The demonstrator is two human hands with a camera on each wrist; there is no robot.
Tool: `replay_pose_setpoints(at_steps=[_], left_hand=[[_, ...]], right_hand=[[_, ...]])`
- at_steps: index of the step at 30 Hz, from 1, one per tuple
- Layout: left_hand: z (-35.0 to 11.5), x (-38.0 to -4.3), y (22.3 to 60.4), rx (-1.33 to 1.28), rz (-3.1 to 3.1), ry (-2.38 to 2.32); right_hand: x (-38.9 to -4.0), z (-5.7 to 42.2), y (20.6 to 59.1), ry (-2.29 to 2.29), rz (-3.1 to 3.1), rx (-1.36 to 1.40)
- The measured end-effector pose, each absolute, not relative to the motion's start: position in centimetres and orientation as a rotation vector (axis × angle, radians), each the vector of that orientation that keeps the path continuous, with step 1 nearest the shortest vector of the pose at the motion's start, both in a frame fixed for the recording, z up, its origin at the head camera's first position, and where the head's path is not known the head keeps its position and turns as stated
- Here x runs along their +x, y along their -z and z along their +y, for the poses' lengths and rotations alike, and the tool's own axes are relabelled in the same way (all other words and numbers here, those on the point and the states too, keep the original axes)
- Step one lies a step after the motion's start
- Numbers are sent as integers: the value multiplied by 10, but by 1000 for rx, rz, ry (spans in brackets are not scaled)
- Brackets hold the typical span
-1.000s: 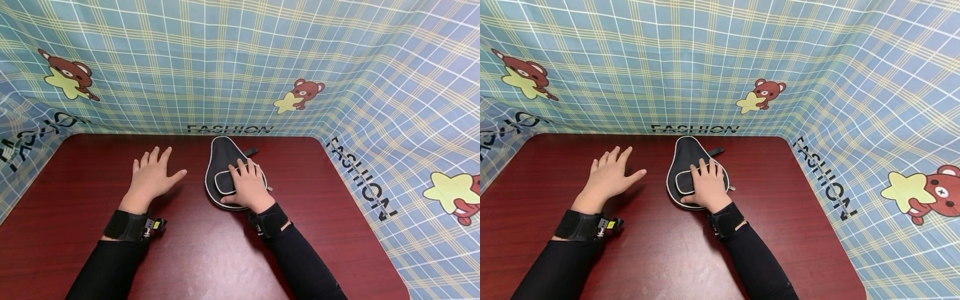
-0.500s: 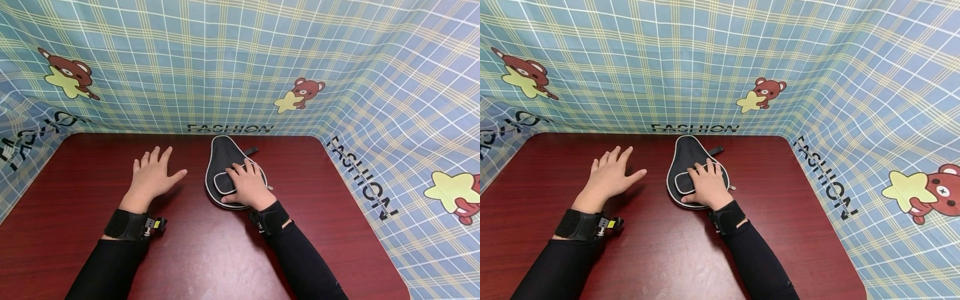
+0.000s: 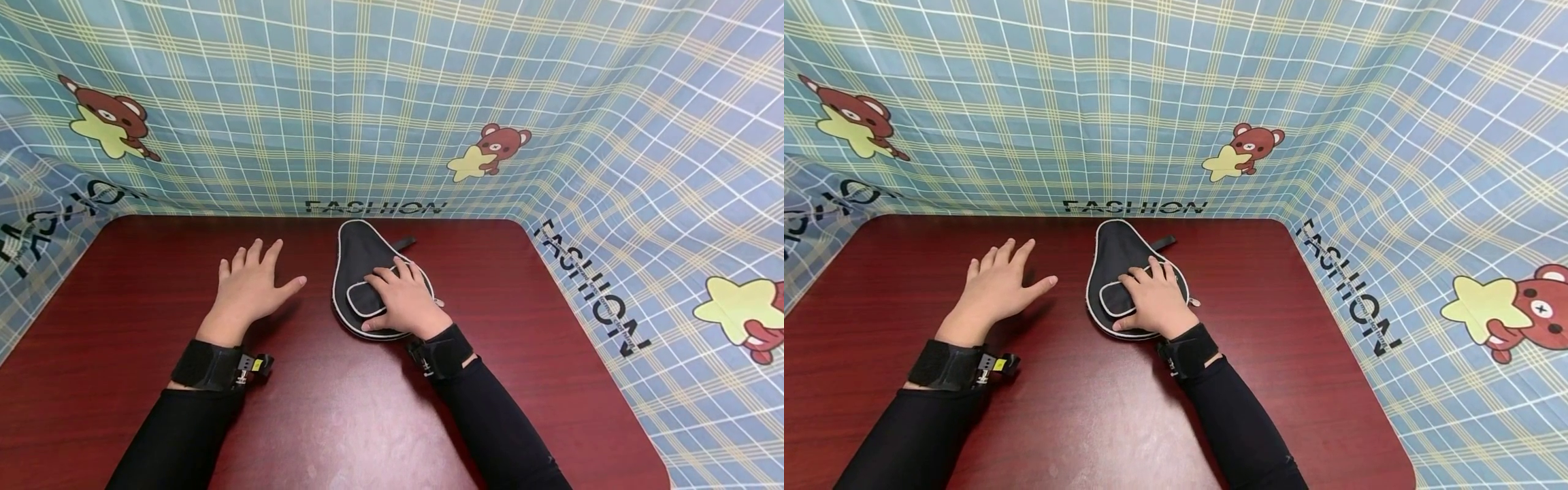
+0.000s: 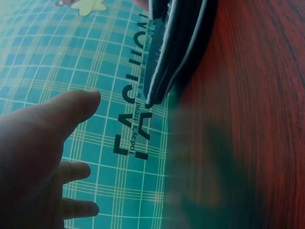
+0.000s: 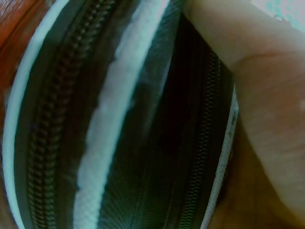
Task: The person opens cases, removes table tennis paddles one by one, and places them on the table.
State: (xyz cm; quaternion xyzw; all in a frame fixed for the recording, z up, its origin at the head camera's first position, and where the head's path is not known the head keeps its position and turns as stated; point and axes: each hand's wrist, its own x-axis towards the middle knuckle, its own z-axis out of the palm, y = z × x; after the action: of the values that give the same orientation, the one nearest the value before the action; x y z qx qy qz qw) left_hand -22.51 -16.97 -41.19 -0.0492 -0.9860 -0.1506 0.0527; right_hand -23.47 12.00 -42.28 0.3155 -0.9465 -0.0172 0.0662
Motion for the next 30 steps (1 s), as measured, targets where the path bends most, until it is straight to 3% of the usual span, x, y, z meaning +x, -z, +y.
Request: replay_pose_setpoints(at_steps=[22, 30], left_hand=[[-170, -225, 408, -162, -3000, 463], [-171, -223, 410, -152, -3016, 467]], right_hand=[[-243, 123, 422, -14, -2834, 1111], [-239, 131, 428, -26, -2910, 792]])
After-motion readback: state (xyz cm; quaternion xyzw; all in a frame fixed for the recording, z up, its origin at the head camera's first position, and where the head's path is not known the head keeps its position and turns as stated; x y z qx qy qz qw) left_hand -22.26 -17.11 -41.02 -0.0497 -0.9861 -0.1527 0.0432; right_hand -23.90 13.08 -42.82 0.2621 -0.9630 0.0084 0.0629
